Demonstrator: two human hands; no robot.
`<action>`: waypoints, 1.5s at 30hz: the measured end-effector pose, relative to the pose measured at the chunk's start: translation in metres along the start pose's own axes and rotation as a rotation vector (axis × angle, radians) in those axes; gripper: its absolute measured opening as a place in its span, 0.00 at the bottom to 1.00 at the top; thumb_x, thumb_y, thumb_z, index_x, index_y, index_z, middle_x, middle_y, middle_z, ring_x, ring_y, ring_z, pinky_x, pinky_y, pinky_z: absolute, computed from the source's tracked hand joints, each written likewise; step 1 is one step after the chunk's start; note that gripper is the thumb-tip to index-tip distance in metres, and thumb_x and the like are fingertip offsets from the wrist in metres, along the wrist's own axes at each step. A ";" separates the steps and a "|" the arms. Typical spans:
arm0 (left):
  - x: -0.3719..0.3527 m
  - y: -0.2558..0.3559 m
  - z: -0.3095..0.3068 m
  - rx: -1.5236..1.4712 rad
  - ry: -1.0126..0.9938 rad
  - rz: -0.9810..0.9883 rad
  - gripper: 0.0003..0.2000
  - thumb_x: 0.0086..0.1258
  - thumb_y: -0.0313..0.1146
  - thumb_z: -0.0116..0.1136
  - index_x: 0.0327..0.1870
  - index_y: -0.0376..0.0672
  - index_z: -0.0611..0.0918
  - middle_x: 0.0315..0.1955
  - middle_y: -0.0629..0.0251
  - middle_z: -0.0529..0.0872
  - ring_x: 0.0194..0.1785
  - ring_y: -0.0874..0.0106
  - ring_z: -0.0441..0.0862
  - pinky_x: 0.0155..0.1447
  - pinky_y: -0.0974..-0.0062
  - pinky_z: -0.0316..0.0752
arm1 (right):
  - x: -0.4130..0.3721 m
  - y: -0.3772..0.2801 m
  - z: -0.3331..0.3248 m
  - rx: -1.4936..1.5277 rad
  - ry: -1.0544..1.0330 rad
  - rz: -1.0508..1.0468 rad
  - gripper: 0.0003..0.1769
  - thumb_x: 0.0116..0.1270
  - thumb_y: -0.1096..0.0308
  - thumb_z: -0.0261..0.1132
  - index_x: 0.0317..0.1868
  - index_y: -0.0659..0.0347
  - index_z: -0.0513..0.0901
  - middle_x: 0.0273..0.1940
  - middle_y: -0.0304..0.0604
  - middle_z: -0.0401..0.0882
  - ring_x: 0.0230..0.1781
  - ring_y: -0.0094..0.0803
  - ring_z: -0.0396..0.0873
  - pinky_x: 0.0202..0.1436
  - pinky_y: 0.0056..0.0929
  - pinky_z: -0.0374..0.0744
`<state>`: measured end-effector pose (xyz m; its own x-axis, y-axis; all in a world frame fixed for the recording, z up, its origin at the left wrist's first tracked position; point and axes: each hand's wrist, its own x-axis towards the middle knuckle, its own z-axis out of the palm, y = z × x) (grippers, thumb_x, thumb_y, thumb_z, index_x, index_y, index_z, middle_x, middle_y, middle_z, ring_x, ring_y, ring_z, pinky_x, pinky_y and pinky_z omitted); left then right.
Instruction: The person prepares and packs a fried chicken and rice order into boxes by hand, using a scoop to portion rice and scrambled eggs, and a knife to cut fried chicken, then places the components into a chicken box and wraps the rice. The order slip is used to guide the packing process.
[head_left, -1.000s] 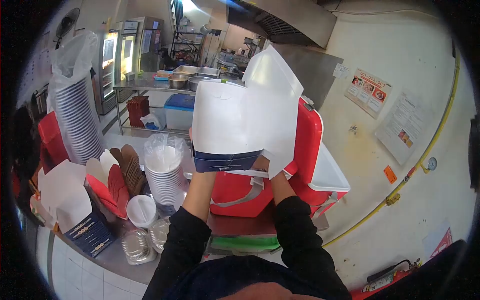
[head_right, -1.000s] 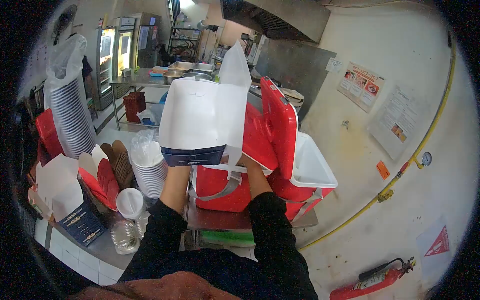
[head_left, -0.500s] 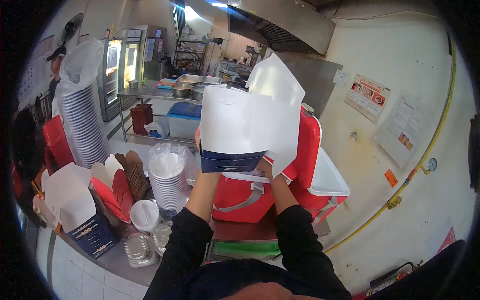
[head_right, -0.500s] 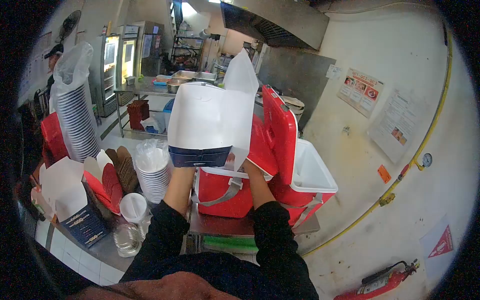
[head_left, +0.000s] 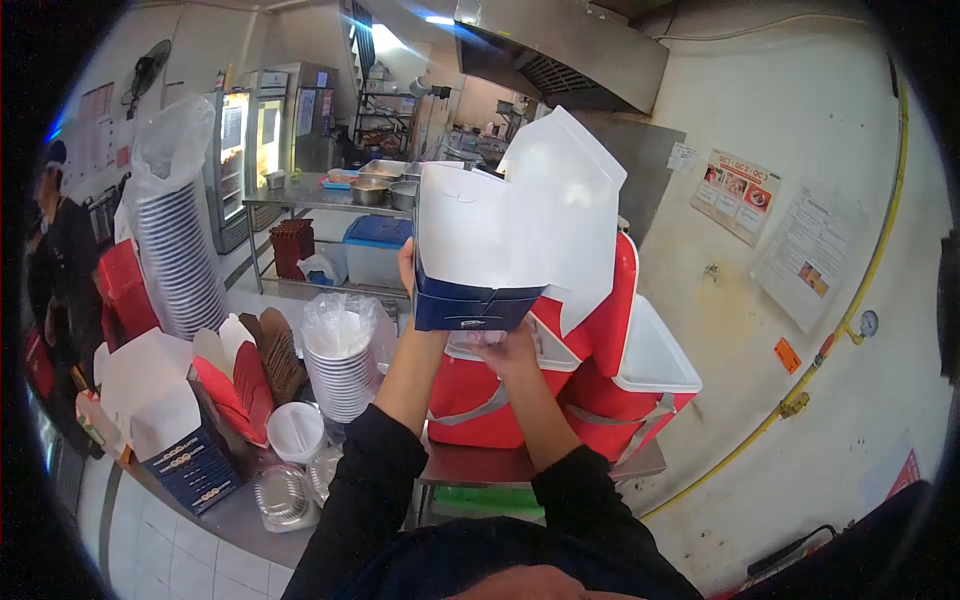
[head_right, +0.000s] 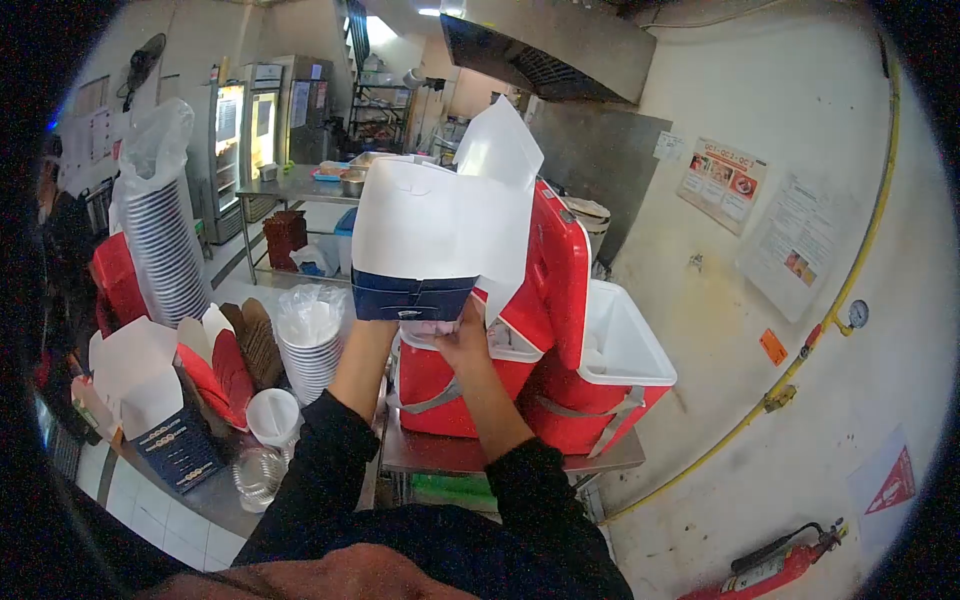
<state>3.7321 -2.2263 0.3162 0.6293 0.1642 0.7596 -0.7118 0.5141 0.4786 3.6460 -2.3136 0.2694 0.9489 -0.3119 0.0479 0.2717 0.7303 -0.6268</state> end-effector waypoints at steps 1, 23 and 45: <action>0.001 -0.004 0.000 -0.235 0.009 -0.111 0.17 0.61 0.45 0.41 0.39 0.41 0.75 0.34 0.62 0.79 0.37 0.69 0.77 0.42 0.74 0.73 | -0.009 0.006 -0.004 0.032 -0.070 0.025 0.21 0.62 0.54 0.49 0.51 0.57 0.69 0.47 0.45 0.73 0.49 0.42 0.70 0.51 0.53 0.67; -0.206 0.184 -0.212 -0.525 0.494 -0.214 0.24 0.56 0.49 0.44 0.49 0.40 0.72 0.40 0.58 0.79 0.42 0.66 0.78 0.46 0.69 0.74 | -0.189 -0.021 -0.038 0.161 -0.809 0.808 0.39 0.46 0.51 0.63 0.57 0.60 0.62 0.56 0.48 0.63 0.56 0.43 0.64 0.58 0.49 0.63; -0.673 0.718 -0.221 0.400 1.345 0.640 0.25 0.51 0.44 0.51 0.48 0.36 0.70 0.38 0.54 0.78 0.38 0.64 0.79 0.42 0.66 0.77 | -0.688 0.374 0.218 0.236 -1.592 2.121 0.36 0.48 0.61 0.60 0.59 0.58 0.60 0.54 0.50 0.66 0.58 0.43 0.62 0.59 0.48 0.63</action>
<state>2.8661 -1.7817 0.0520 -0.1532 0.9875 0.0368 -0.8594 -0.1515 0.4884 3.1296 -1.6936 0.1715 -0.6897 0.7158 0.1088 -0.6389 -0.5311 -0.5565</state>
